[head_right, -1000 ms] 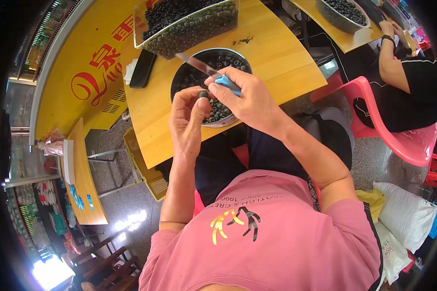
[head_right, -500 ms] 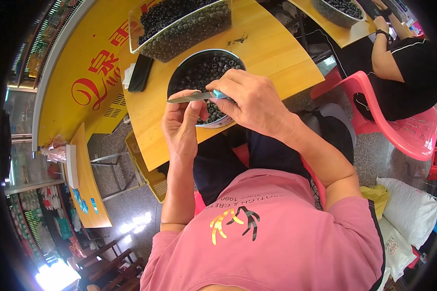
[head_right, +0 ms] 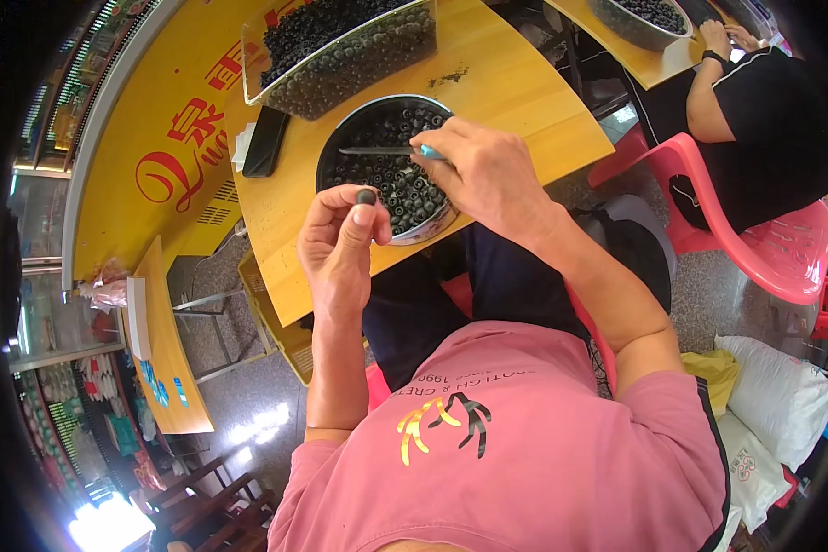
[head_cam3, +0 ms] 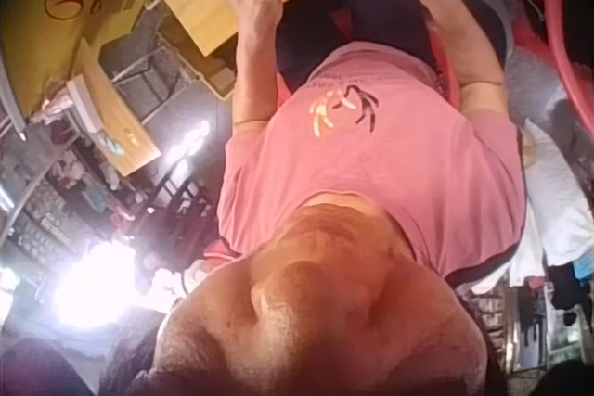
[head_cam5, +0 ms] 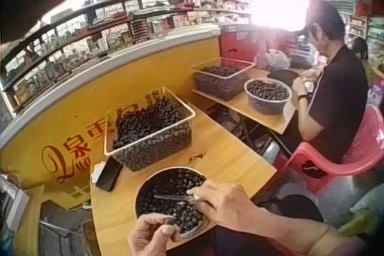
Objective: Slicing open small black fruits and removing the seeds using a small knife.
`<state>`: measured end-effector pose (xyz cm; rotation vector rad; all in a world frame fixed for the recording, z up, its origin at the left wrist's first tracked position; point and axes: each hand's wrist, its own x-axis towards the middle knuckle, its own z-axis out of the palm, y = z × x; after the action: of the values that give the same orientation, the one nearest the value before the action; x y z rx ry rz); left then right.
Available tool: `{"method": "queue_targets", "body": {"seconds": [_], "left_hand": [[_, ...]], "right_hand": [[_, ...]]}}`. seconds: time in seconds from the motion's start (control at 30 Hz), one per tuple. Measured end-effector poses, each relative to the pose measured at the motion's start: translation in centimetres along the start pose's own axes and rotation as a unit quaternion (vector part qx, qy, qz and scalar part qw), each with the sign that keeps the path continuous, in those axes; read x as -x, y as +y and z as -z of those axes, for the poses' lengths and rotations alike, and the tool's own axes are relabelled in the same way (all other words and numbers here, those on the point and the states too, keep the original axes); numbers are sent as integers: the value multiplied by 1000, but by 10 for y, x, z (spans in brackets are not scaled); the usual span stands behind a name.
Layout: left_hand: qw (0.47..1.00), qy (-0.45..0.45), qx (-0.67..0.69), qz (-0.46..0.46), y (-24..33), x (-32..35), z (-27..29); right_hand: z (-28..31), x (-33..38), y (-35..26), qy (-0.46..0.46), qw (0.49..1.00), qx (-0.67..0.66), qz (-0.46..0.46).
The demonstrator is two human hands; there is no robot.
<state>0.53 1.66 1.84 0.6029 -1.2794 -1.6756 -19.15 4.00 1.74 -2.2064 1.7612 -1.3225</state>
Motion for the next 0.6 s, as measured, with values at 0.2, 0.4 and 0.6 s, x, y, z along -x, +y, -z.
{"method": "queue_targets", "body": {"seconds": [0.2,0.4,0.6], "left_hand": [[971,77,212,76,0,-21,21],[990,61,75,99,2,-53,44],[757,-149,-636,35,-14,-71,30]], "right_hand": [[4,-2,-4,20,994,-97,-51],[12,4,-2,-11,988,-118,-103],[18,9,-2,-23,981,-133,-137]]}}
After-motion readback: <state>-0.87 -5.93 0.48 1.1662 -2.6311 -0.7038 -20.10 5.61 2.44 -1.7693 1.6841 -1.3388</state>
